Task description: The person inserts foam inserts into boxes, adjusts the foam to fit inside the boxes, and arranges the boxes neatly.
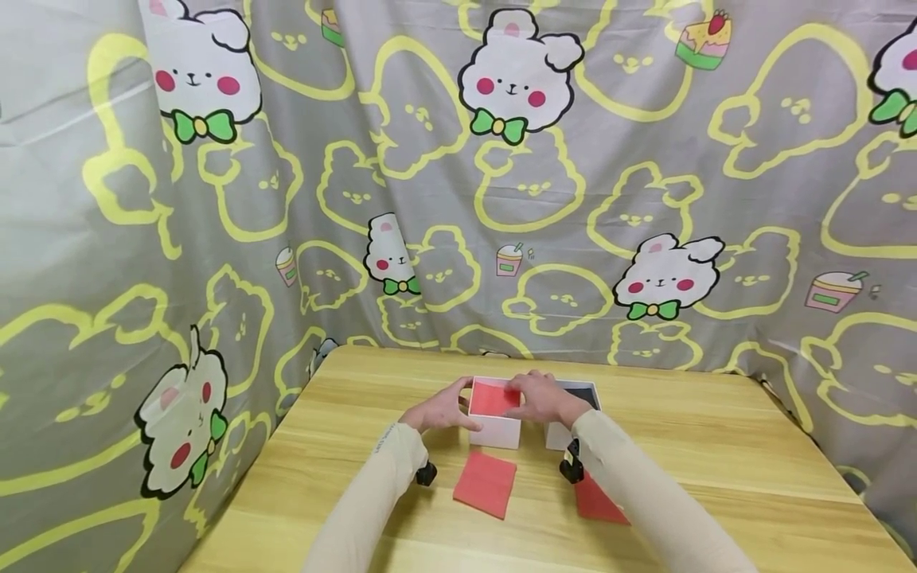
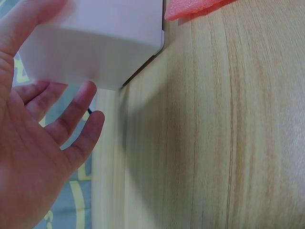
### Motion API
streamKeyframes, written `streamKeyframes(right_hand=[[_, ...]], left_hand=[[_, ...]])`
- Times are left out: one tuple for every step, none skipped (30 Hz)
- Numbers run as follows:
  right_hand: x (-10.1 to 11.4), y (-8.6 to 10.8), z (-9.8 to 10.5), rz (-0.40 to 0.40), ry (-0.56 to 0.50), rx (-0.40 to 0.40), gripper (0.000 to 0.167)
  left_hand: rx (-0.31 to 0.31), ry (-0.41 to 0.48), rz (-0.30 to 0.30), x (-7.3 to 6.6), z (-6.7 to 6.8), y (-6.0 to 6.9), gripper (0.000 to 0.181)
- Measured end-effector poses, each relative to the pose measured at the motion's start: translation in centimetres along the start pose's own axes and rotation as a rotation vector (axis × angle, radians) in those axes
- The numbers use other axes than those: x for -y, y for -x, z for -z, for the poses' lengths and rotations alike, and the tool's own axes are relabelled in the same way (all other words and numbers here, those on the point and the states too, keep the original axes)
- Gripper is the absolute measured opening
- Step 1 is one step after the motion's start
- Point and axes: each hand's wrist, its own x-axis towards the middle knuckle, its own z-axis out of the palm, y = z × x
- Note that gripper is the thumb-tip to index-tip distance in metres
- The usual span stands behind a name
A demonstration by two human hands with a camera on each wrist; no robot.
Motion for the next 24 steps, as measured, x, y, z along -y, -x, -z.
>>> streamKeyframes(right_hand=[[0.0,0.2,0.0,0.008,-0.006,-0.008,0.049],[0.0,0.3,0.1,0.013,-0.020,-0.018,0.049],[-0.1,0.6,0.1,0.020,-0.028,-0.029,0.049],[-0.1,0.8,0.3,0.029,-0.034,-0.042,0.048],[-0.2,1.1,0.4,0.041,-0.032,-0.054,0.047],[-0.2,1.4,0.4,0.050,-0.029,-0.065,0.046],[-0.3,1.7,0.6,0.060,-0.032,-0.077,0.045],[-0.3,2.1,0.7,0.069,-0.032,-0.087,0.044],[-0.4,2.5,0.7,0.077,-0.029,-0.094,0.043],[-0.5,2.8,0.9,0.085,-0.029,-0.103,0.043],[-0.5,3.2,1.0,0.087,-0.034,-0.107,0.042],[-0.6,3.6,1.2,0.090,-0.044,-0.112,0.043],[-0.6,4.0,1.3,0.090,-0.052,-0.112,0.043],[-0.7,4.4,1.4,0.089,-0.059,-0.115,0.044],[-0.7,4.9,1.5,0.085,-0.072,-0.116,0.046],[-0.8,5.3,1.6,0.084,-0.081,-0.118,0.047],[-0.8,5.7,1.7,0.086,-0.093,-0.118,0.048],[-1.0,6.1,1.8,0.089,-0.099,-0.121,0.050],[-1.1,6.4,1.8,0.088,-0.105,-0.123,0.051],[-1.2,6.8,1.8,0.091,-0.112,-0.128,0.051],[-1.3,7.1,1.8,0.093,-0.119,-0.134,0.052],[-1.5,7.4,1.8,0.098,-0.122,-0.141,0.051],[-1.7,7.7,1.8,0.104,-0.121,-0.149,0.050],[-1.9,8.0,1.8,0.104,-0.119,-0.155,0.050]], left_hand=[[0.001,-0.001,0.000,0.1,0.0,0.0,0.089],[0.000,-0.002,0.000,0.1,-0.1,0.1,0.089],[0.000,-0.004,-0.001,0.1,-0.1,0.1,0.089],[0.000,-0.002,-0.003,0.1,-0.1,0.1,0.089],[-0.001,0.000,-0.003,0.1,-0.1,0.0,0.089],[0.000,0.001,-0.002,0.1,-0.1,0.0,0.089],[-0.001,0.001,-0.002,0.2,-0.1,0.0,0.089],[-0.003,0.001,-0.001,0.2,-0.1,0.0,0.090],[-0.001,0.006,-0.001,0.2,-0.1,0.0,0.090],[-0.001,0.004,0.000,0.2,-0.1,0.0,0.091],[-0.001,0.001,0.002,0.2,0.0,0.0,0.092],[0.000,-0.003,0.004,0.2,0.0,-0.1,0.092],[0.001,-0.003,0.004,0.1,0.0,-0.1,0.092],[0.003,0.000,0.002,0.2,0.1,-0.1,0.092],[0.005,0.001,0.001,0.2,0.1,-0.1,0.091],[0.005,-0.001,0.001,0.2,0.1,-0.1,0.091],[0.005,0.000,0.002,0.2,0.1,-0.1,0.091],[0.005,0.002,0.002,0.2,0.1,-0.1,0.090],[0.005,0.003,0.002,0.2,0.1,-0.1,0.090],[0.004,0.004,0.003,0.3,0.1,-0.1,0.090],[0.003,0.003,0.006,0.3,0.1,-0.1,0.091],[0.001,0.003,0.008,0.3,0.0,-0.1,0.091],[-0.001,0.001,0.011,0.2,0.0,0.0,0.091],[-0.002,-0.001,0.012,0.2,0.0,-0.1,0.092]])
